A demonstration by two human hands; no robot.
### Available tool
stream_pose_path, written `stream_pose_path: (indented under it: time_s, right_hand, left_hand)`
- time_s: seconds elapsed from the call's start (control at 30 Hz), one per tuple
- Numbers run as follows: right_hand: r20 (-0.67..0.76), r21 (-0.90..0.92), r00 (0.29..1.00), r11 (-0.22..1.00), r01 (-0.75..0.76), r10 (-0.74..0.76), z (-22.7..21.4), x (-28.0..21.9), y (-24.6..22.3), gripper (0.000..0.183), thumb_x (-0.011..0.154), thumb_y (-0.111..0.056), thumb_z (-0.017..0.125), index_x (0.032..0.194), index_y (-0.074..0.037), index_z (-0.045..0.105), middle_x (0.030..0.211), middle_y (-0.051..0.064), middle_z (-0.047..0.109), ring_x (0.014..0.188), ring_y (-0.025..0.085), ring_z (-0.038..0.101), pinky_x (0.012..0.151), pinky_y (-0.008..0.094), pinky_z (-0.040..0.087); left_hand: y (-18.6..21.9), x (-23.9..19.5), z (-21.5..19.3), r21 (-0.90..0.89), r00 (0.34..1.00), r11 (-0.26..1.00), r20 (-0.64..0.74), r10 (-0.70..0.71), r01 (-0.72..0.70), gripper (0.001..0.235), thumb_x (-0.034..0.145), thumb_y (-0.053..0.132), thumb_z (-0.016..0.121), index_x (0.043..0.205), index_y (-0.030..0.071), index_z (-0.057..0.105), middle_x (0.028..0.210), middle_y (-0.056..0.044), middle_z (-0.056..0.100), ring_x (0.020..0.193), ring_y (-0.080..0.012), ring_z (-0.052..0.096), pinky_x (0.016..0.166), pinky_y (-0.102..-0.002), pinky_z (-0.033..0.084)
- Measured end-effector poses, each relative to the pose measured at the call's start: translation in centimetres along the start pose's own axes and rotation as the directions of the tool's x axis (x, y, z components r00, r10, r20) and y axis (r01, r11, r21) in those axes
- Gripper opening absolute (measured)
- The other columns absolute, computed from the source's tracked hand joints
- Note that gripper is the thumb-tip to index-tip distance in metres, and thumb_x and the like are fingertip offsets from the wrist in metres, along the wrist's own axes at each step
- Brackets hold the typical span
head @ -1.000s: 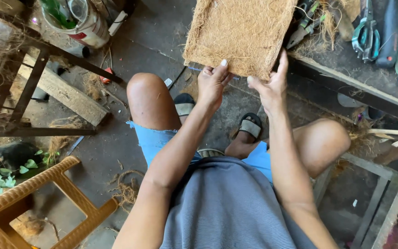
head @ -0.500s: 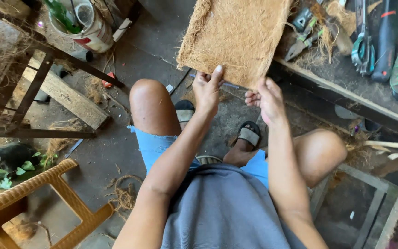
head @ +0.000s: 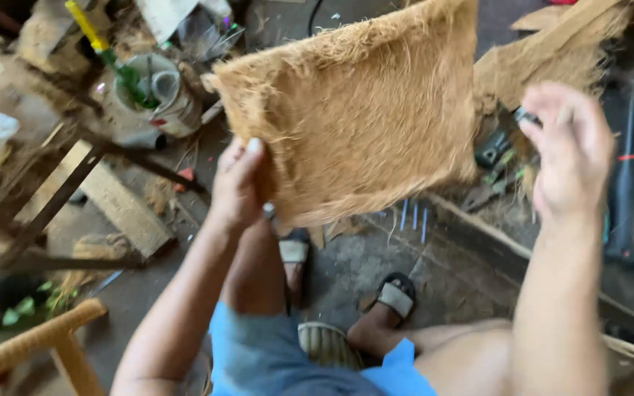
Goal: The person trims loose fibers from a rectangular coconut coir mat, then sprays it with a handheld spray gun and dries it with a hair dryer. The mat is handled and turned during spraying and drying.
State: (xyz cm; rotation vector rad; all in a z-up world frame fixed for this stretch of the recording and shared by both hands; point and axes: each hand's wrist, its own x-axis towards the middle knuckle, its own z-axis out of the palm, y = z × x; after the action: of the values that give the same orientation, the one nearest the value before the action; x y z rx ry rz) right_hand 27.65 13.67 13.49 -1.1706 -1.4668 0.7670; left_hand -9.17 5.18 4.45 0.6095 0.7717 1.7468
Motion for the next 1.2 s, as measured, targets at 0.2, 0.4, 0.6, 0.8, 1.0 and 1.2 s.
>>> stream_pose_path:
  time_s: [0.2,0.4,0.6,0.8,1.0,1.2]
  right_hand:
    - [0.495,0.26,0.849,0.964,0.062,-0.188,3.6,13.2,4.5,0.044,0.113,-0.043,0.036,0.146,-0.014,0.038,0.157,0.001,0.038,0.153,0.022,0.029,0.133,0.044,0.016]
    - [0.001,0.134,0.999,0.99,-0.033,0.033,5.8,15.5,3.2,0.009,0.107,-0.02,0.057,0.103,-0.012,0.056,0.09,-0.003,0.046,0.082,0.006,0.045,0.079,0.024,0.045]
    - [-0.041,0.156,0.995,0.984,-0.084,0.092,3.6,19.3,-8.5,0.009,0.107,-0.019,0.058,0.1,-0.015,0.056,0.084,-0.008,0.043,0.08,0.004,0.039,0.082,0.022,0.037]
    - [0.014,0.193,0.965,0.946,-0.261,0.263,5.4,22.4,-25.5,0.017,0.105,-0.023,0.059,0.119,-0.013,0.059,0.105,-0.007,0.053,0.101,0.005,0.045,0.1,0.026,0.039]
    - [0.114,0.334,0.855,0.791,-0.513,0.507,9.7,21.6,-40.3,0.045,0.105,-0.047,0.053,0.134,-0.013,0.057,0.134,0.005,0.056,0.127,0.015,0.049,0.119,0.041,0.032]
    - [0.341,0.24,0.812,0.791,-0.562,0.473,13.2,21.8,-40.8,0.03,0.104,-0.03,0.058,0.122,-0.007,0.065,0.129,0.008,0.061,0.126,0.018,0.051,0.118,0.048,0.034]
  left_hand:
    - [2.0,10.8,3.7,0.2,0.98,0.963,0.055,-0.193,0.179,0.036,0.098,0.032,0.057,0.072,0.022,0.034,0.053,0.009,0.028,0.038,-0.0028,0.022,0.035,-0.024,0.012]
    - [6.6,16.1,12.1,0.386,0.992,0.922,-0.11,0.069,-0.021,0.024,0.102,0.026,0.061,0.081,0.013,0.061,0.067,-0.001,0.059,0.065,-0.0075,0.058,0.064,-0.023,0.052]
    - [17.7,15.8,20.1,0.449,0.996,0.893,-0.05,0.068,-0.038,0.024,0.105,0.023,0.056,0.084,0.012,0.06,0.076,0.003,0.051,0.076,-0.0065,0.048,0.071,-0.023,0.047]
    - [32.9,12.8,23.4,-0.003,0.935,0.94,0.104,-0.338,0.34,0.035,0.086,0.011,0.062,0.121,0.004,0.061,0.065,-0.013,0.062,0.039,-0.0211,0.059,0.033,-0.033,0.05]
    - [44.4,9.8,23.8,0.046,0.914,0.934,-0.227,-0.337,0.355,0.033,0.09,0.009,0.065,0.122,0.004,0.066,0.091,-0.017,0.072,0.081,-0.0283,0.072,0.072,-0.045,0.06]
    - [48.9,9.5,20.4,0.157,0.945,0.961,-0.277,-0.176,0.226,0.023,0.094,0.009,0.062,0.116,0.005,0.067,0.091,-0.009,0.071,0.085,-0.0167,0.067,0.078,-0.038,0.058]
